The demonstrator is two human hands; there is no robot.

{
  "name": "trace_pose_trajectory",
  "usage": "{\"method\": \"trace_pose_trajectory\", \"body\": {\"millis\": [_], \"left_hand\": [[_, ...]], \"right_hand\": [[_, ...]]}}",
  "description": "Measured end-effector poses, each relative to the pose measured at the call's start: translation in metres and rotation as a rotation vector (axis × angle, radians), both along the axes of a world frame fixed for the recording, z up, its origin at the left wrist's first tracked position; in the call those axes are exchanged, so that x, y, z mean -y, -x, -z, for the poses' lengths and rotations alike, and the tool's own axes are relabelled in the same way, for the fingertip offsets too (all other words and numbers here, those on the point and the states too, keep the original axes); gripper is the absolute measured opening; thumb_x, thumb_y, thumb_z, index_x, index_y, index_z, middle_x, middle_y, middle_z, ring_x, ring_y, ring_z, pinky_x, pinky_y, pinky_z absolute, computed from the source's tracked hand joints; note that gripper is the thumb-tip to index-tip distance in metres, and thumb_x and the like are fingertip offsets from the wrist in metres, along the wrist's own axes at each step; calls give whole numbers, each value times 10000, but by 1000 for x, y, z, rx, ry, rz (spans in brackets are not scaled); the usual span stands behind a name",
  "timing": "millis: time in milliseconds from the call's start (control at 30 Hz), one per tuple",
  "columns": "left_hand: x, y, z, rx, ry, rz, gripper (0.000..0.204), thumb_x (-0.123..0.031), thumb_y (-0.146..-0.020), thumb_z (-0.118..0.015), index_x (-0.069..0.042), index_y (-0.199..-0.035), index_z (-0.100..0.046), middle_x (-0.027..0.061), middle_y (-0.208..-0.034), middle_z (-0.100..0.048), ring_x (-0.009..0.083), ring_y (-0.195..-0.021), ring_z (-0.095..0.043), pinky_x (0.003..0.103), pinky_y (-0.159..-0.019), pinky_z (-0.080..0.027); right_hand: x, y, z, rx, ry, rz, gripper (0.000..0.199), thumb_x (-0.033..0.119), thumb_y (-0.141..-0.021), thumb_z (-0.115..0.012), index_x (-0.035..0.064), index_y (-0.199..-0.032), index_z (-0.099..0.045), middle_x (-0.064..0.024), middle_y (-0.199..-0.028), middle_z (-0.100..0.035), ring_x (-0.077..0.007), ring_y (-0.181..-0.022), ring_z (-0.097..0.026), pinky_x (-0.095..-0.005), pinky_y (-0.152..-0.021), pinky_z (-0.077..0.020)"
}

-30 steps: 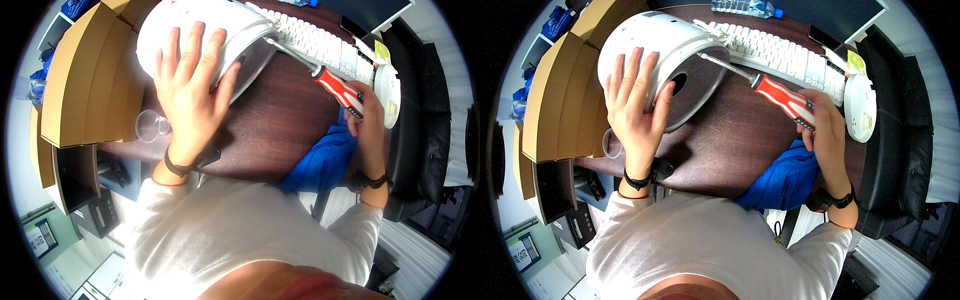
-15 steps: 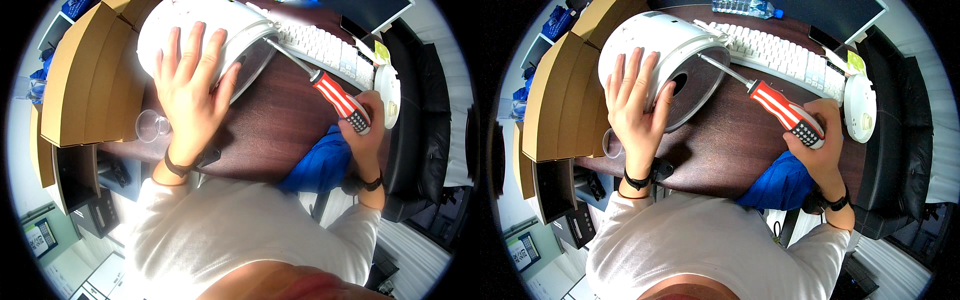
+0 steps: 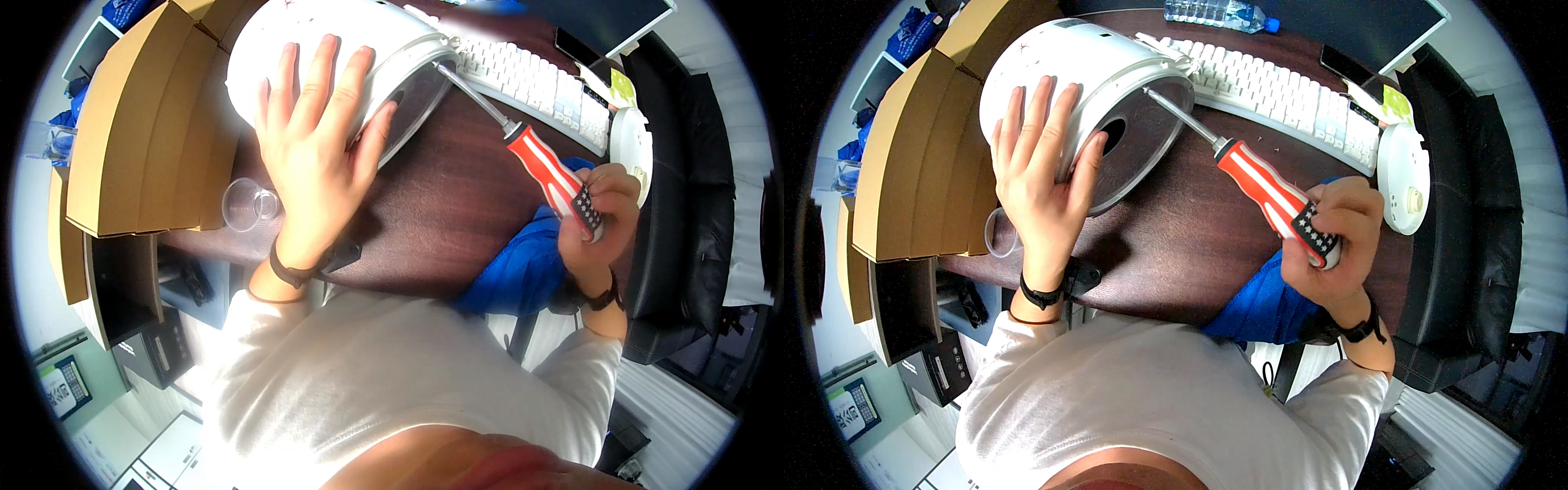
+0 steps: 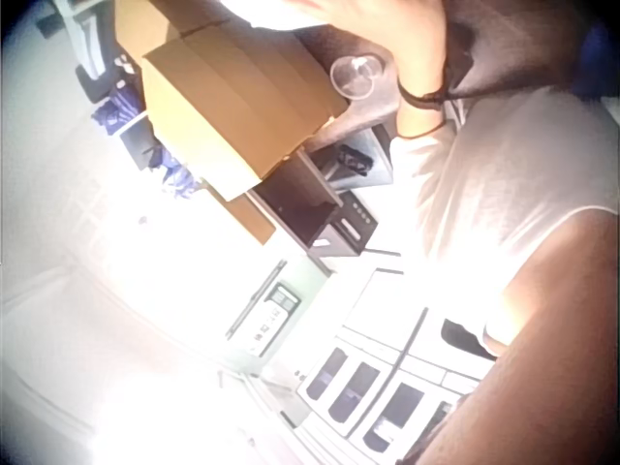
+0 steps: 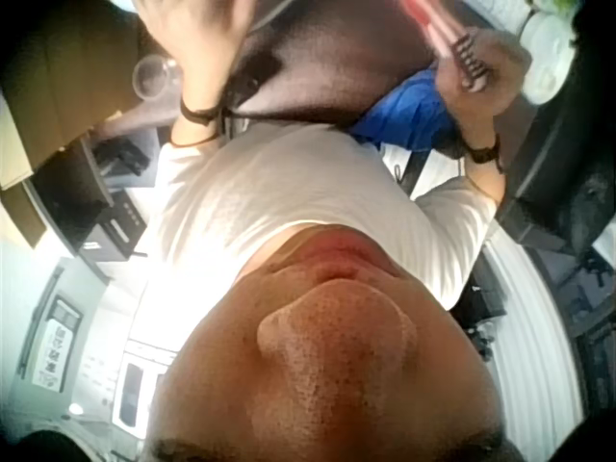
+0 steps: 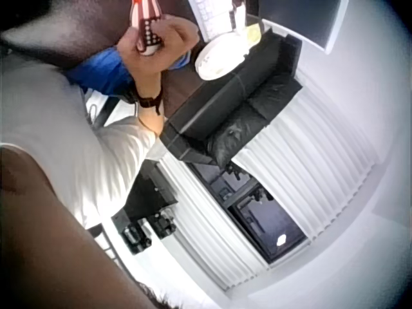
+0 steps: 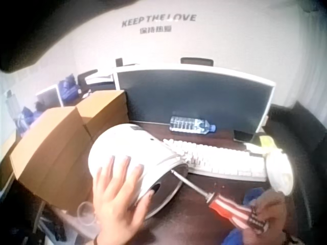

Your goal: The person uses a screwdriver to remove screws from a white appliance on a desk, then wipes the surface with a blue cloth. The person handles the appliance and cloth throughout the clip.

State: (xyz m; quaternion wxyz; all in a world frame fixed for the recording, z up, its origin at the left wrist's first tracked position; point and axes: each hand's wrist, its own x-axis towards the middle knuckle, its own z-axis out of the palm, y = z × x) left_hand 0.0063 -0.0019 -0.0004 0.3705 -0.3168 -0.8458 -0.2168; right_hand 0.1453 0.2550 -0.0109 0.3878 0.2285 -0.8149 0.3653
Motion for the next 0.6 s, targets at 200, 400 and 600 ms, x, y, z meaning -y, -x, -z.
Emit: {"method": "trace_pose_trajectory", "body": {"millis": [200,400,600], "left_hand": [[-2,-1,-1,6,-4,-9,442,-240,-781,-708,-125,-1199,-620,121,-1274,-563,354,-1234,-461,494,-1023,-310],[-1,-1,1,0,0,-13,440,-248,-786,-703,-128,-1201,-619,124,-1278,-560,353,-1239,-458,501,-1020,-309],[-1,0,1,2,-3,-10,439,-252,-787,-703,-128,-1201,-620,123,-1280,-560,352,-1240,-458,505,-1022,-308]], "right_hand": [[2,1,4,487,641,263,528,452,-1000,-260,8,-1143,-508,-93,-865,-574,-71,-589,-529,-179,-475,-400],[-6,-4,-10,701,468,186,372,314,-994,-374,14,-1097,-569,-18,-652,-535,-34,-444,-430,-170,-398,-311],[-11,-7,-5,423,200,263,674,204,-715,-771,56,-1274,-425,-63,-990,-501,-147,-892,-519,-291,-789,-429]]}}
